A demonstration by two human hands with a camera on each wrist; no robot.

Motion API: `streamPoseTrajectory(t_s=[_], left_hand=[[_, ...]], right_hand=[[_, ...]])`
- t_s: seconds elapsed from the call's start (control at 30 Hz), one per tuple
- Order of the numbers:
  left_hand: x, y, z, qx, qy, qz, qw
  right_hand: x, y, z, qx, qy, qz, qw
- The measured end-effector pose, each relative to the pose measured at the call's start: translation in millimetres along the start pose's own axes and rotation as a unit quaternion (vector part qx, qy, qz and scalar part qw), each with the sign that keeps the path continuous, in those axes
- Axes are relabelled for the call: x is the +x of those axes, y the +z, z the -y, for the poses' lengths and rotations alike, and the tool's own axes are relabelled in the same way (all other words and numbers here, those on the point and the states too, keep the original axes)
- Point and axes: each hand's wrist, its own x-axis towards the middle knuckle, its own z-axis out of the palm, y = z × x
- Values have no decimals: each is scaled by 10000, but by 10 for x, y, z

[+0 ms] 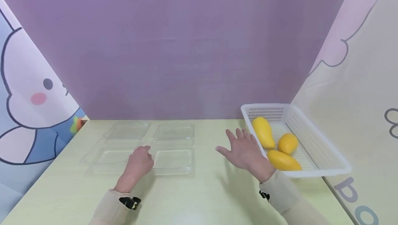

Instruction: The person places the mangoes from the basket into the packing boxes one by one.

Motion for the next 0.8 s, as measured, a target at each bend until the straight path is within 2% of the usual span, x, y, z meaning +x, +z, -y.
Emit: streamPoseTrajectory(t_s=[0.3, 0.8], left_hand=[[35, 37, 36, -332, -223, -144, 9991], [59, -11, 37, -889, -824, 316, 9921]], right_hand=[[17, -161, -131, 96, 100, 143, 9998], [-72, -288, -398, -108, 221, 138, 9996]])
